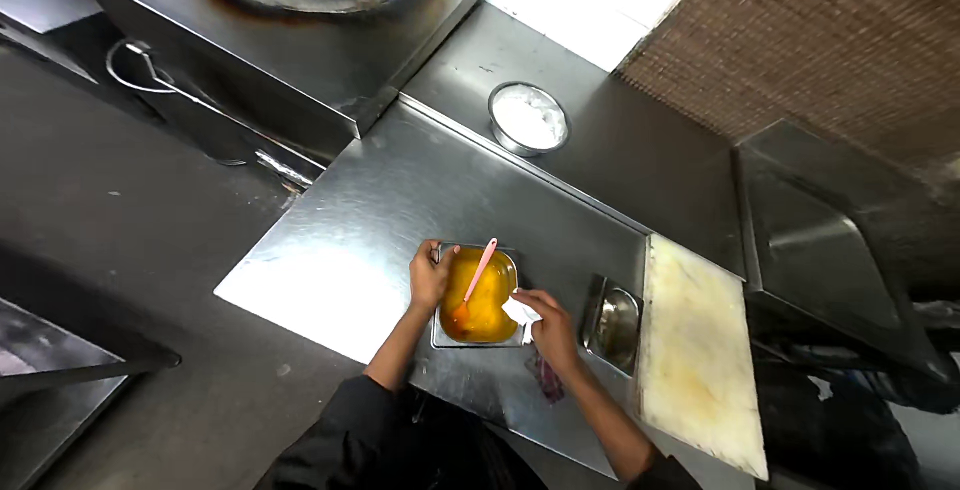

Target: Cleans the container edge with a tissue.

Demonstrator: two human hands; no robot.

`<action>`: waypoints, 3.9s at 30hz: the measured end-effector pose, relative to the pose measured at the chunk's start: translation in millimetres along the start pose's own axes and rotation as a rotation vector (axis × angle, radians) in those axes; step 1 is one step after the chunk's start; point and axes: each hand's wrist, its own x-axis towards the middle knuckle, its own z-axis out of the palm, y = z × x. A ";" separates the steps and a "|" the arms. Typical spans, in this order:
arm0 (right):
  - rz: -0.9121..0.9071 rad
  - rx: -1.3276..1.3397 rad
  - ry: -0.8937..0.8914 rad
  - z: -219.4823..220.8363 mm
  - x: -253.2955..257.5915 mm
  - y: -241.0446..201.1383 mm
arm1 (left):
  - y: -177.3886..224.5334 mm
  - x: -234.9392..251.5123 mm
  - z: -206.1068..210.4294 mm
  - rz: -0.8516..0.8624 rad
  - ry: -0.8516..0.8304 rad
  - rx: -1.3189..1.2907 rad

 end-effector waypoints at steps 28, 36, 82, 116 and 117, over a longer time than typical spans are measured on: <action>0.148 -0.077 0.257 32.1 -105.2 -64.4 | -18.9 -107.5 64.2 -0.191 0.562 -0.413; 0.325 -0.238 0.144 16.8 -102.9 -83.8 | -17.2 -154.8 60.9 -0.375 0.281 -0.690; 0.431 0.213 0.243 -72.7 -63.2 -10.5 | 7.9 17.6 33.6 0.285 -0.628 0.370; 0.370 -0.050 0.559 34.7 -102.3 -28.3 | 20.5 24.5 45.7 0.496 -0.663 0.539; 0.358 -0.031 0.563 40.5 -109.6 -33.1 | 19.3 23.3 45.8 0.495 -0.652 0.538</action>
